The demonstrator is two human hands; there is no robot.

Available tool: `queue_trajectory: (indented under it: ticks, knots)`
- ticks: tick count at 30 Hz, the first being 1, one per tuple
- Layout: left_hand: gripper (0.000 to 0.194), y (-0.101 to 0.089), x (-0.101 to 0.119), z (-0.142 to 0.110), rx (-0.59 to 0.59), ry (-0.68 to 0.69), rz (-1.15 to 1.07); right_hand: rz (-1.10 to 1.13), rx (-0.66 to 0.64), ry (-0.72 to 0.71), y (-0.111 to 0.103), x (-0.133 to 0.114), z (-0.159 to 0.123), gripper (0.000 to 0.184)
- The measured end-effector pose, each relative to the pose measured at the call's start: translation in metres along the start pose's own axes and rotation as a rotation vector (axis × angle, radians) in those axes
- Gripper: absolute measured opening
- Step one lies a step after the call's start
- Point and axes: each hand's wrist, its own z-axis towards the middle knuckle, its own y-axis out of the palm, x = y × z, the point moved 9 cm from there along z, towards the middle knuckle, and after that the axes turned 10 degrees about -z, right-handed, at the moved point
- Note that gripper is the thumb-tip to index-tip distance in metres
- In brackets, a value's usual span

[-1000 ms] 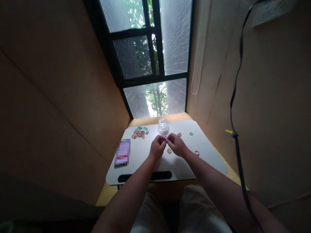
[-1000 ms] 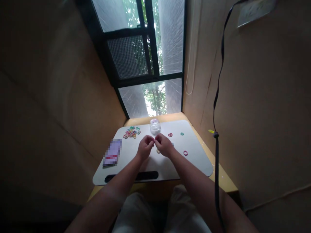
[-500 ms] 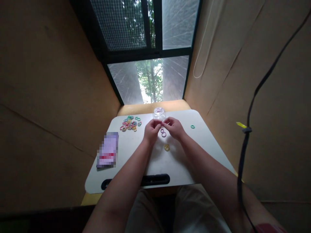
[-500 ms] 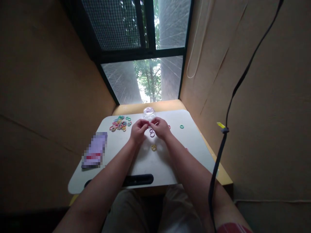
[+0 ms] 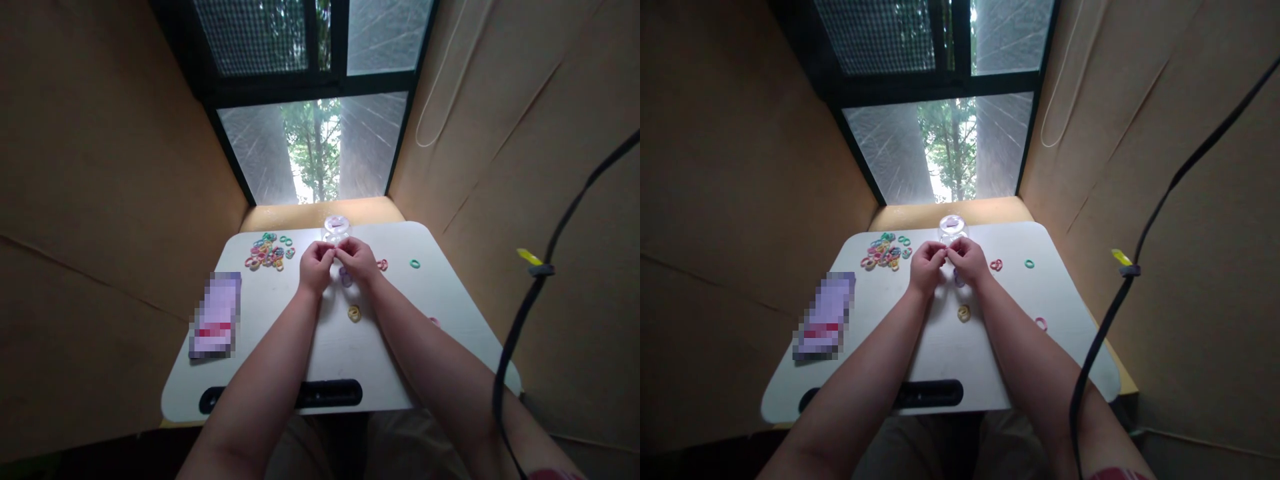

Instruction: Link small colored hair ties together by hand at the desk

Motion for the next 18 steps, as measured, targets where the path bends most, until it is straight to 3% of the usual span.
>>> queue_trajectory:
  ticks: [10,18]
  knots:
    - [0.004,0.0,-0.008,0.004,0.05,-0.056,0.09,-0.096,0.042,-0.063,0.008,-0.002,0.009,0.013]
    - [0.004,0.012,0.001,0.018,-0.068,0.045,0.262,-0.039,0.067,-0.04,0.001,-0.006,0.006,0.013]
